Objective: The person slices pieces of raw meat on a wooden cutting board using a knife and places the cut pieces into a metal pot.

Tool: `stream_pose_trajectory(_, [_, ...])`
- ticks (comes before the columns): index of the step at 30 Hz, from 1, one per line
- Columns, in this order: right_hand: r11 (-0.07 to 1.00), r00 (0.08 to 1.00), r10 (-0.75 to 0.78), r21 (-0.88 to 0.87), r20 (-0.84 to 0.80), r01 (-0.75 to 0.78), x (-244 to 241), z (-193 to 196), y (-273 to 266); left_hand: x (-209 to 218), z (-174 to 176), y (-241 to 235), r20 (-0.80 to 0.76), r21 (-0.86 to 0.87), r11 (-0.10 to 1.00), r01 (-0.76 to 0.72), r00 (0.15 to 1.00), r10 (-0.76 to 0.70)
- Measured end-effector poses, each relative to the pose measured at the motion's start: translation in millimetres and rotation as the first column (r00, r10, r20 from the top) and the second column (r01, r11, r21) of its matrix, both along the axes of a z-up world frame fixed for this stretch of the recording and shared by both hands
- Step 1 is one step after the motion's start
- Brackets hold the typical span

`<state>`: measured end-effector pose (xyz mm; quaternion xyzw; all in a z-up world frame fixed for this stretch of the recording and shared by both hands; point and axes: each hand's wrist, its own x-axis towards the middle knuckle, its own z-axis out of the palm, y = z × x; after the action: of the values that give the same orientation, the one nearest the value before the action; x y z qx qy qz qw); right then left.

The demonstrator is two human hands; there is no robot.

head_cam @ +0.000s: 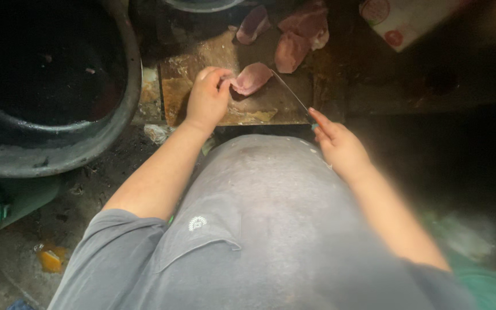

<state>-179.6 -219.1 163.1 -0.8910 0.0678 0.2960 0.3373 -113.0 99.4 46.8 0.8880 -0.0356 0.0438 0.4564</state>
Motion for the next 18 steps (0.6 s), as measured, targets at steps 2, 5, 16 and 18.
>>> stream_pose_trajectory(2, [0.999,0.999,0.043,-0.006,0.010,-0.043,4,2,6,-6,14,3,0.058,0.087,0.991,0.100,0.993,-0.105])
stream_pose_trajectory(5, [0.990,0.988,0.138,-0.026,0.066,-0.137,11,3,18,-12,29,3,0.054,0.121,0.972,0.200,0.977,-0.208])
stream_pose_trajectory(16, [0.973,0.966,0.149,-0.145,-0.213,-0.182,24,11,49,-5,0,-3,0.159,0.199,0.961,0.194,0.961,-0.227])
stream_pose_trajectory(18, [0.963,0.969,0.243,-0.110,-0.044,-0.246,25,4,51,-5,-4,-2,0.175,0.253,0.944,0.210,0.950,-0.258])
